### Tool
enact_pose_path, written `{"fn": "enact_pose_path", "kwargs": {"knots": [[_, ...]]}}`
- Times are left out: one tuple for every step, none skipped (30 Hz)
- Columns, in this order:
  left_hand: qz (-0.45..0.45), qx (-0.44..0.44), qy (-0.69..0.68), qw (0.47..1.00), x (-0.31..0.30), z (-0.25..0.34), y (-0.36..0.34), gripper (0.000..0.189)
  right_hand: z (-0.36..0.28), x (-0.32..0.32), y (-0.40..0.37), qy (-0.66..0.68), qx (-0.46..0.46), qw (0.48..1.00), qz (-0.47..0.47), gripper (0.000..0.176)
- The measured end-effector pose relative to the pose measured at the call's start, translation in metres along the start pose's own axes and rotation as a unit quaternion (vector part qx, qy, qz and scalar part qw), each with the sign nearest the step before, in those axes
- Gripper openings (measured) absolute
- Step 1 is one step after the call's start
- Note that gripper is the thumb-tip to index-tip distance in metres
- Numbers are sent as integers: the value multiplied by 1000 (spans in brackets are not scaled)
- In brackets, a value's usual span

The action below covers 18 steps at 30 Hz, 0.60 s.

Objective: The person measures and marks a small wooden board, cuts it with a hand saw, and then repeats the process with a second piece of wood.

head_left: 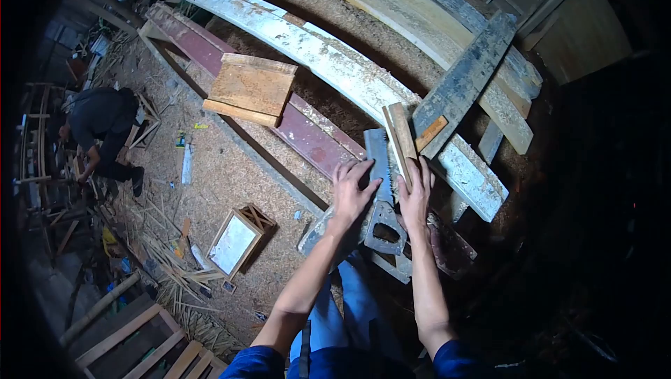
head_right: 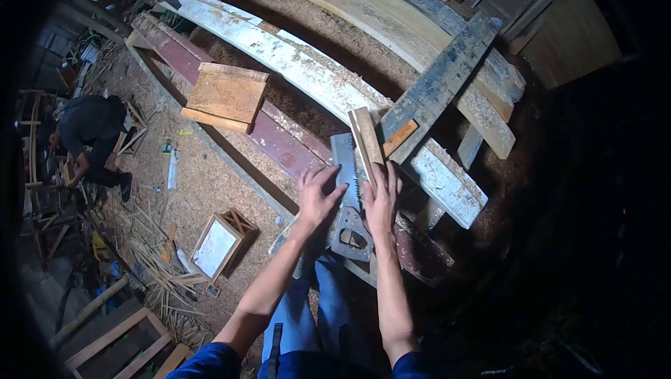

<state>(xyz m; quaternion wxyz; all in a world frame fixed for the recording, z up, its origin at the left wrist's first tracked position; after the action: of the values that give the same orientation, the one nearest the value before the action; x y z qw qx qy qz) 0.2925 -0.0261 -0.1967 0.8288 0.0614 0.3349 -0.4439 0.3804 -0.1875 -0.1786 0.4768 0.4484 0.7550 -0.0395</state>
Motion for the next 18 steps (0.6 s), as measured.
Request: {"fn": "enact_pose_path", "kwargs": {"knots": [[-6,-26,-38,999,3,0,1,49,-1,-2,0,-4,4,1000,-7,48],[15,-34,-67,997,5,1,-1,46,-4,-3,0,-15,5,1000,-6,49],[40,-53,-86,994,6,3,-3,46,-4,-2,-2,-3,10,1000,5,49],[58,-59,-105,991,10,0,-4,45,-4,-1,-4,-7,18,1000,2,49],[74,-64,-125,987,14,-5,-3,44,-3,1,-6,-12,29,1000,-1,48],[72,-62,-122,988,11,-4,-2,44,-6,0,-3,-11,31,999,2,48],[58,-65,-119,989,9,-4,-3,43,-9,-1,-3,2,53,999,-3,48],[42,-68,-118,990,9,-4,-4,41,-10,-3,-3,12,76,997,-8,47],[34,-66,-119,990,9,-4,-5,41,-12,-3,-4,14,84,996,-17,45],[45,-63,-105,991,8,-4,-5,40,-13,-3,-6,8,74,997,-12,45],[59,-61,-91,992,6,-5,-4,39,-14,-2,-6,3,63,998,-8,45],[84,-31,-99,991,6,-6,-4,39,-16,-3,-5,6,59,998,-12,46],[78,-37,-81,993,4,-9,-5,40,-18,-5,-4,1,56,998,-19,48],[71,-43,-67,994,3,-12,-6,40,-19,-5,-4,1,60,998,-18,49],[63,-50,-52,995,0,-13,-8,40,-19,-5,-5,2,64,998,-17,50],[73,-50,-70,994,-2,-12,-9,41,-22,-8,-3,10,72,997,-20,52],[65,-74,-52,994,-6,-12,-12,43,-19,-4,-5,9,61,998,-11,51],[62,-61,-50,995,-7,-14,-12,44,-17,-3,-5,17,54,998,-14,52]]}}
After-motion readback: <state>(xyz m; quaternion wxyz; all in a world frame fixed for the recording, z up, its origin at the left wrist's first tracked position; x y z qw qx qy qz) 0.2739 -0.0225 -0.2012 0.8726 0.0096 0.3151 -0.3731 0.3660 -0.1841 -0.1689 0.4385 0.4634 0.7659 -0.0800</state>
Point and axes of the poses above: each hand's wrist, its own y-axis towards the middle knuckle, its own x-axis out of the palm, z = x × y, the point moved 1 cm from there along y, towards the middle knuckle, and after that the axes turned 15 degrees about -x, right-handed, at the moved point
